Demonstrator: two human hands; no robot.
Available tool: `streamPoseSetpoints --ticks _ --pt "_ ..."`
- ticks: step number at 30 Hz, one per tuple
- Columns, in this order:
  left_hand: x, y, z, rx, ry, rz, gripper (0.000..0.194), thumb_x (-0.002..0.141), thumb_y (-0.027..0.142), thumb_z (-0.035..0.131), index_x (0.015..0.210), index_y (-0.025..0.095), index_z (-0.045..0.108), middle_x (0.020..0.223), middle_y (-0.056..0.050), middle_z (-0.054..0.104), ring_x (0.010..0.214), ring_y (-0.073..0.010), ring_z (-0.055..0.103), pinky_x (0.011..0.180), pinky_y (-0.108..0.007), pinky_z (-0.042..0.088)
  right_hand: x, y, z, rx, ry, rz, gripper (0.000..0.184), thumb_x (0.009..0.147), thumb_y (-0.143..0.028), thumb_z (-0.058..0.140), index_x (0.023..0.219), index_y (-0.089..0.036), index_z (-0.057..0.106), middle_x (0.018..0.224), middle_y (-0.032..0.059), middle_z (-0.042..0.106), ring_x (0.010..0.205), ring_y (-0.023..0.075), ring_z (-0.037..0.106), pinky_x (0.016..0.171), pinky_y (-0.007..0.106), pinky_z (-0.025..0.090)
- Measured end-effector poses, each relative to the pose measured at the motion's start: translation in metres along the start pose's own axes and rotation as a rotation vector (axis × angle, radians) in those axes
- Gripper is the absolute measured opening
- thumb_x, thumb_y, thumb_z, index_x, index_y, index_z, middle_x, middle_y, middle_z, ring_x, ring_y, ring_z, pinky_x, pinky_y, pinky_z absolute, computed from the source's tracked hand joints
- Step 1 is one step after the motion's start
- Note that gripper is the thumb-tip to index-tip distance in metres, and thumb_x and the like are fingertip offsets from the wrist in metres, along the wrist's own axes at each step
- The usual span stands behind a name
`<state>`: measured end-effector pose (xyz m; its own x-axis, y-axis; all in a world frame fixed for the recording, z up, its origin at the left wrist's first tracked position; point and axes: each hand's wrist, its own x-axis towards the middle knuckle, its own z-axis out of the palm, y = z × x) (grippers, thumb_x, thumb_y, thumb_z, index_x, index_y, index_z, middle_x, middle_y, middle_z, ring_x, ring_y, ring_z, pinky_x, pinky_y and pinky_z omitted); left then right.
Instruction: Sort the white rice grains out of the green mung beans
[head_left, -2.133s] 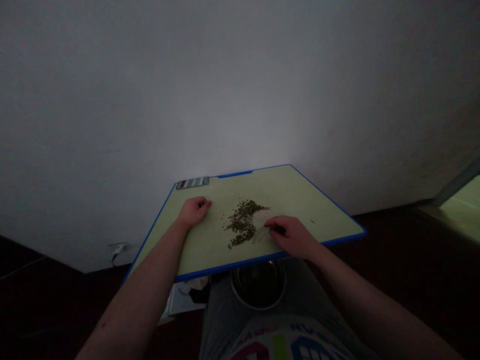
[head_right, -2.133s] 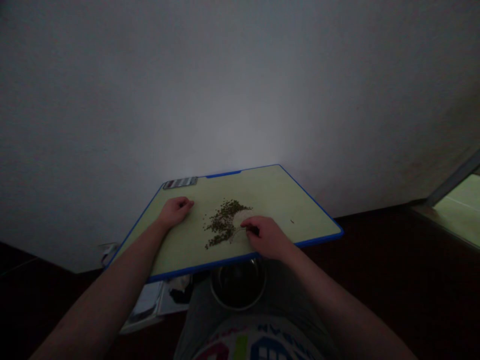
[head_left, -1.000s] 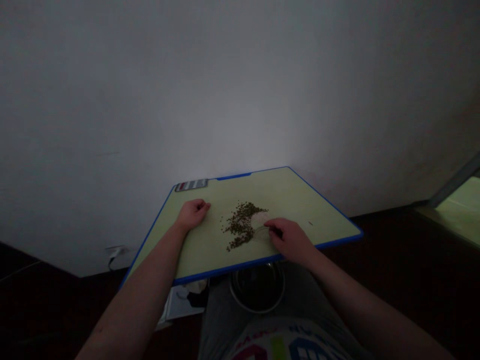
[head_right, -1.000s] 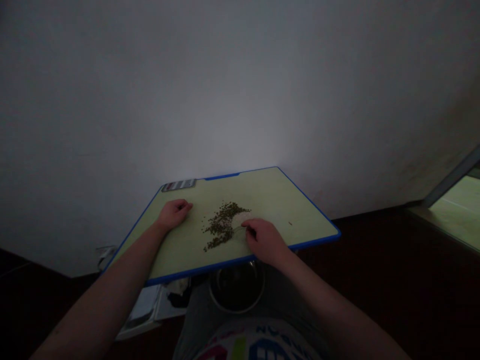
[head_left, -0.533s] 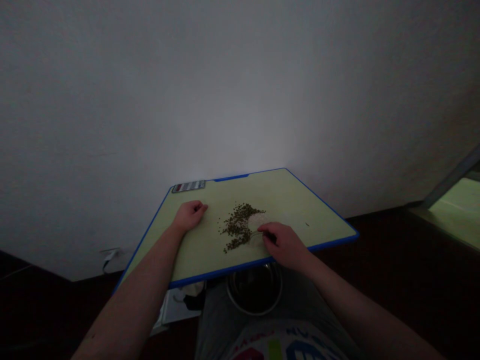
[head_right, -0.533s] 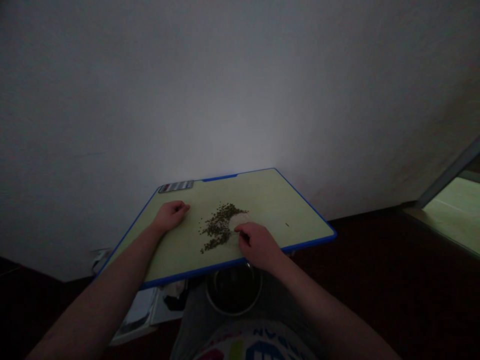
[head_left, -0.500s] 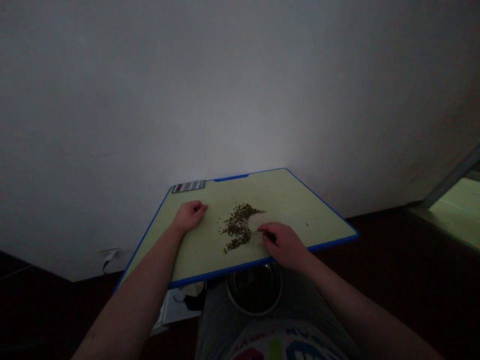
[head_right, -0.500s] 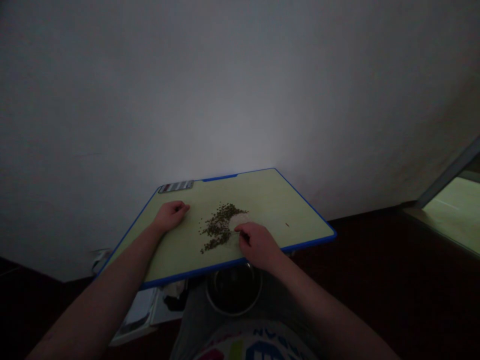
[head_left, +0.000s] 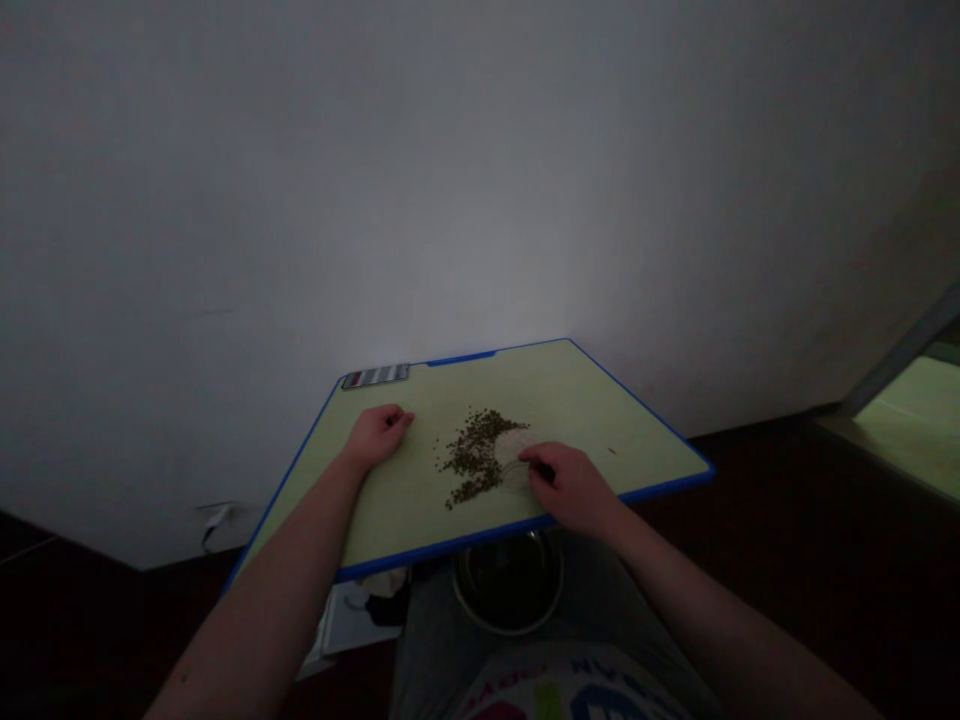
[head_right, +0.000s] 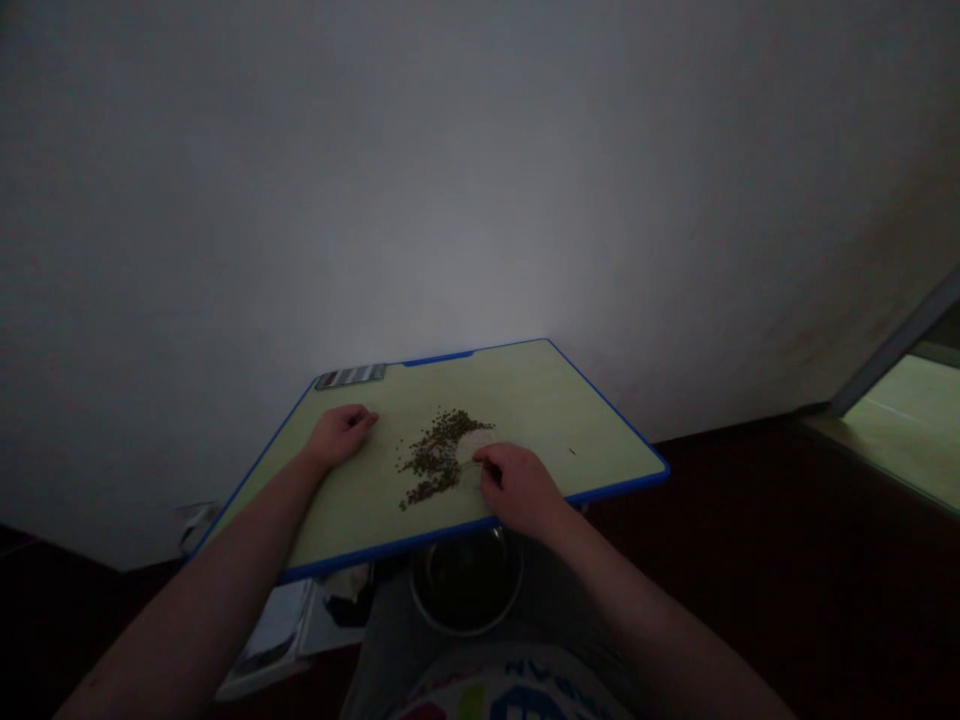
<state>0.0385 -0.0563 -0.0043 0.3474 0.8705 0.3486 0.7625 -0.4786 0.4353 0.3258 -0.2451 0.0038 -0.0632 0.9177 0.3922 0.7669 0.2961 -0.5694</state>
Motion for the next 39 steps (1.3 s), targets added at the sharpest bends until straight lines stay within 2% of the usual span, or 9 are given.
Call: streamPoseSetpoints --ticks 9,16,22,28,34,39 --pt "0.000 -0.001 0.001 0.017 -0.003 -0.019 0.038 0.080 0.048 0.045 0.058 0.017 0.049 0.052 0.002 0.045 0.052 -0.0113 0.042 0.052 -0.025 0.028 0.008 0.019 -0.007 -0.062 0.043 0.103 0.028 0.074 -0.012 0.051 0.097 -0.015 0.068 0.082 0.0060 0.069 0.073 0.0171 0.061 0.071 0.029 0.046" --pt "0.000 0.000 0.000 0.016 -0.001 -0.003 0.039 0.080 0.049 0.045 0.058 0.018 0.049 0.052 0.002 0.047 0.053 -0.0117 0.043 0.053 -0.025 0.029 0.013 0.021 0.002 -0.061 0.052 0.056 0.030 0.076 -0.014 0.050 0.101 -0.015 0.067 0.096 0.0088 0.070 0.086 0.0190 0.063 0.080 0.031 0.046" --pt "0.000 -0.001 0.001 0.018 -0.005 0.001 0.038 0.080 0.048 0.045 0.058 0.018 0.050 0.053 0.001 0.047 0.053 -0.0121 0.043 0.053 -0.026 0.029 0.013 0.022 -0.002 -0.125 0.122 0.110 0.029 0.075 -0.013 0.050 0.099 -0.014 0.067 0.092 0.0092 0.070 0.084 0.0197 0.062 0.080 0.032 0.046" --pt "0.000 0.000 0.000 0.003 -0.006 -0.004 0.038 0.080 0.049 0.045 0.059 0.018 0.051 0.053 0.001 0.048 0.053 -0.0124 0.044 0.053 -0.026 0.030 0.011 0.018 0.001 -0.066 0.065 0.032 0.030 0.075 -0.014 0.050 0.100 -0.015 0.067 0.092 0.0087 0.069 0.082 0.0192 0.062 0.078 0.032 0.047" --pt "-0.001 0.005 -0.002 0.031 -0.008 -0.015 0.038 0.080 0.048 0.044 0.058 0.018 0.050 0.052 0.001 0.047 0.053 -0.0124 0.044 0.053 -0.026 0.029 0.013 0.018 0.002 -0.074 0.094 0.051 0.029 0.076 -0.014 0.049 0.099 -0.014 0.067 0.094 0.0097 0.070 0.084 0.0200 0.063 0.080 0.032 0.046" --pt "-0.001 0.003 -0.001 0.014 -0.006 -0.004 0.038 0.080 0.049 0.044 0.058 0.018 0.050 0.052 0.001 0.047 0.053 -0.0123 0.044 0.053 -0.026 0.030 0.012 0.015 0.002 -0.068 0.059 0.031 0.029 0.076 -0.014 0.050 0.100 -0.015 0.067 0.097 0.0089 0.070 0.087 0.0196 0.063 0.081 0.031 0.046"
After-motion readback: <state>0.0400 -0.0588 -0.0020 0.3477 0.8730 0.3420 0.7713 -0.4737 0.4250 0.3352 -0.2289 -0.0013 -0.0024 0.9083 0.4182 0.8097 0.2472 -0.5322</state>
